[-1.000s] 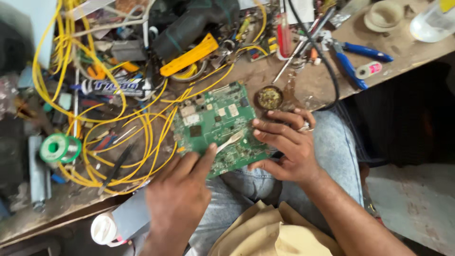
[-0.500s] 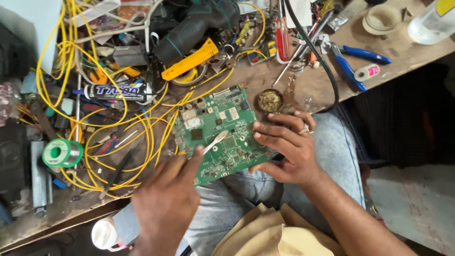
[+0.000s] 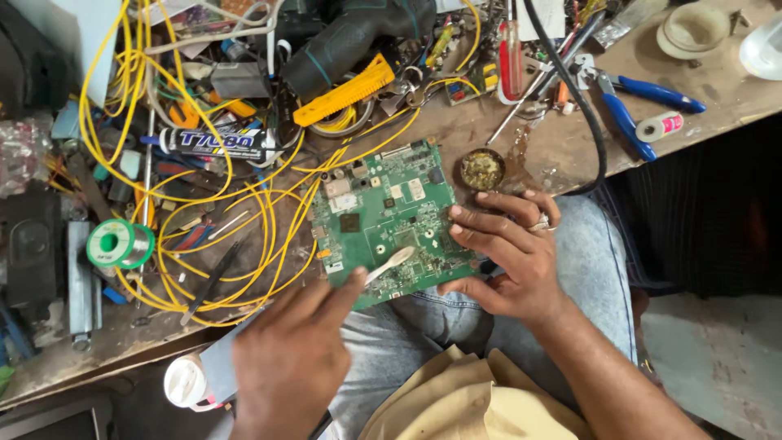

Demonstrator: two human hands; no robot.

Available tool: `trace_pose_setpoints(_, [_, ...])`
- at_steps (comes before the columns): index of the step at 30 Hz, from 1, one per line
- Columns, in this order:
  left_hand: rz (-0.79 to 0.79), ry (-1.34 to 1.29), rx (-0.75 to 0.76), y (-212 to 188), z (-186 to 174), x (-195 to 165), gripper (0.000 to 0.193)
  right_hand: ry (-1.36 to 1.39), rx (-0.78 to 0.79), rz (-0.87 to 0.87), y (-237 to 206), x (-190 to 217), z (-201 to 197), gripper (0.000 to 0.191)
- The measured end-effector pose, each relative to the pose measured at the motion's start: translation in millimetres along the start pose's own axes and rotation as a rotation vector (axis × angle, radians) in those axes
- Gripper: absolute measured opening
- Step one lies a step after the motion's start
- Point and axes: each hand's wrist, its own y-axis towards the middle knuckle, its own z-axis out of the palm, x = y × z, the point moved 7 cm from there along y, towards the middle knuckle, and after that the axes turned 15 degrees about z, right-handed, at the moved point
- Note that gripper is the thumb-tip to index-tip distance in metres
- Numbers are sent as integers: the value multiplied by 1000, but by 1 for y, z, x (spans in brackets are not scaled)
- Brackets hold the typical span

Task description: The person solders components onto a green circuit board on a cluttered workbench, holding a soldering iron in one hand and solder wire in the other. They then use a brush to clean flux residue from the board, handle a small removed component, and finally adjust a digital soldering station on the bench.

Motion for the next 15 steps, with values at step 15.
trace_pose_setpoints(15, [6,-18,46,2,-1,1,62,-4,-3,-7,-1,2,0,63])
